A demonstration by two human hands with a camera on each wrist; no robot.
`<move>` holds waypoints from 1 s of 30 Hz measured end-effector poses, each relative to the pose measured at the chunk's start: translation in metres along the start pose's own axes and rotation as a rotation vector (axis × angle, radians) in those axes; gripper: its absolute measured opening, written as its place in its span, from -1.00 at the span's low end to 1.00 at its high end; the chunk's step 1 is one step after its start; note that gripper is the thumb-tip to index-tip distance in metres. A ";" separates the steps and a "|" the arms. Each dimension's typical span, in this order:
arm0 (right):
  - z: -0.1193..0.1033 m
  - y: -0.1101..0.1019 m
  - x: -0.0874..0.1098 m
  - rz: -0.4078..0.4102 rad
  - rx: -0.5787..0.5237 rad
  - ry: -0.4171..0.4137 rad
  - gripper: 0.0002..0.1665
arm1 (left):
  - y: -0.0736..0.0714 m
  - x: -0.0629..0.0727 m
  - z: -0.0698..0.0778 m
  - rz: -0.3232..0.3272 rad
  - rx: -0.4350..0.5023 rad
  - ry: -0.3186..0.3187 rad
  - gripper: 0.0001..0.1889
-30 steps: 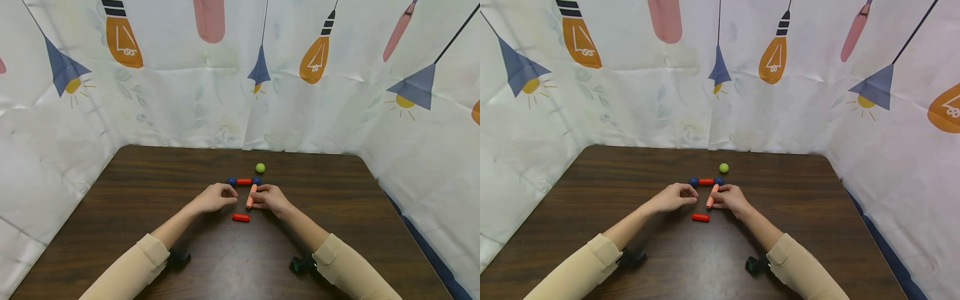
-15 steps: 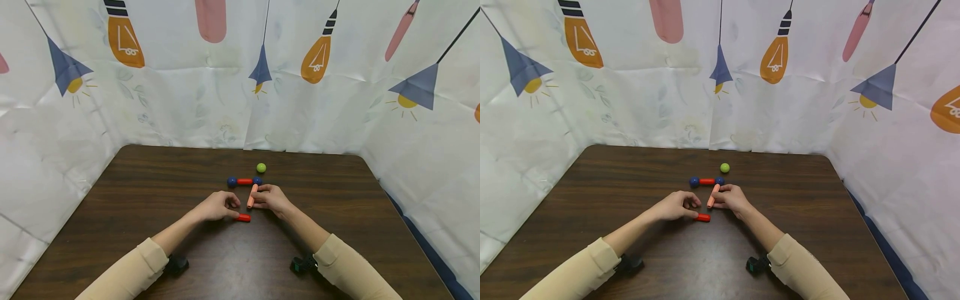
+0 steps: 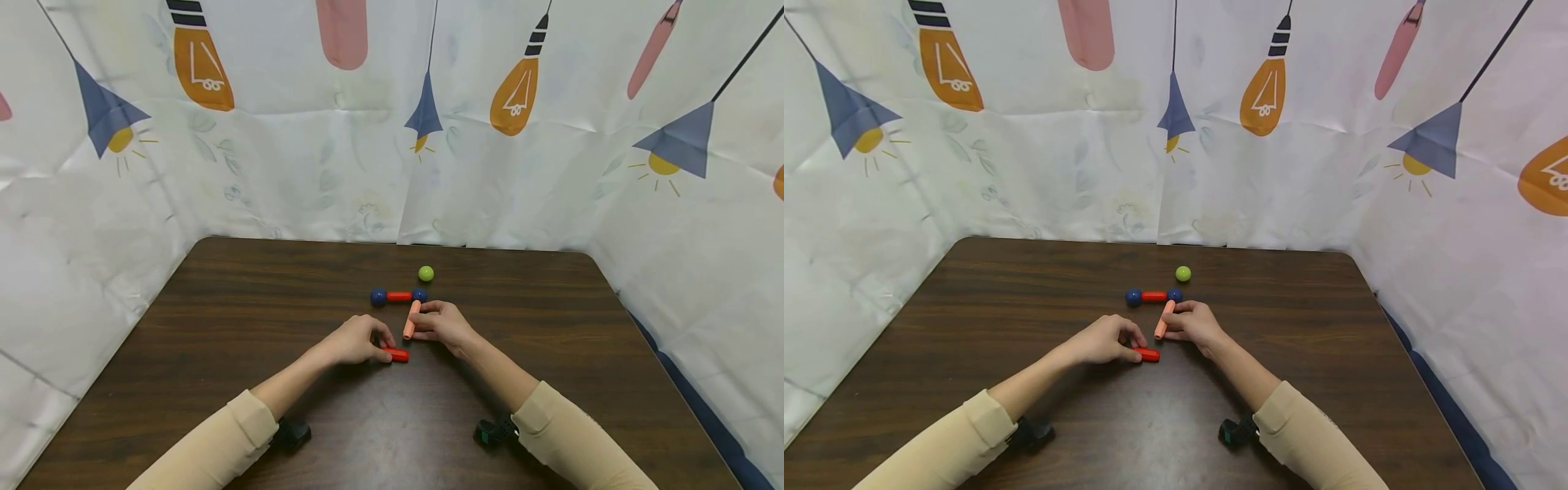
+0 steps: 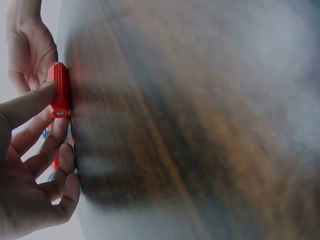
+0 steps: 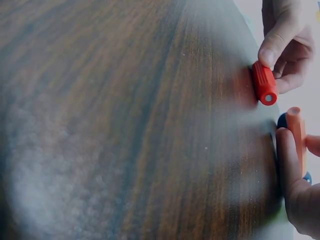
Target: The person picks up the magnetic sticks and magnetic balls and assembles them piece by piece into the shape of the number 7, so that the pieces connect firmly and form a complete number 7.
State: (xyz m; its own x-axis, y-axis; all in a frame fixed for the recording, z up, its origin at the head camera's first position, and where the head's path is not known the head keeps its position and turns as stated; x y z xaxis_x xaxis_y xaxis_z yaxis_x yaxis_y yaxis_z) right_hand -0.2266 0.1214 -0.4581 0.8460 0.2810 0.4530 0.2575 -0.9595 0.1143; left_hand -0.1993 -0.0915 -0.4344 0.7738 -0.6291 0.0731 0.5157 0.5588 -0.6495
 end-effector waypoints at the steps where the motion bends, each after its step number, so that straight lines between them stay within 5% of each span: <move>1: 0.000 0.000 0.000 0.000 0.001 0.000 -0.41 | 0.000 0.000 0.000 0.000 0.001 0.001 -0.89; 14: 0.000 0.000 0.000 0.027 -0.014 0.019 -0.42 | 0.002 0.005 0.001 -0.053 -0.093 0.055 -0.90; 30: -0.001 -0.002 0.000 -0.005 -0.010 0.012 -0.45 | 0.007 0.007 0.006 -0.028 -0.042 0.046 -0.94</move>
State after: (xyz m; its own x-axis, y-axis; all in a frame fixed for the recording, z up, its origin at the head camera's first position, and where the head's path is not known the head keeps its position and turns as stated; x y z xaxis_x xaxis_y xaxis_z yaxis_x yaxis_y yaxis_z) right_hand -0.2278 0.1228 -0.4577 0.8389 0.2858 0.4633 0.2570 -0.9582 0.1258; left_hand -0.1882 -0.0892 -0.4337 0.7412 -0.6688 0.0574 0.5202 0.5183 -0.6788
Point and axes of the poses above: each hand's wrist, its own x-axis away from the middle knuckle, its own y-axis out of the palm, z = x × y, the point moved 2 cm from there along -x, towards the middle knuckle, and after that the axes turned 6 degrees about y, right-handed, at the moved point
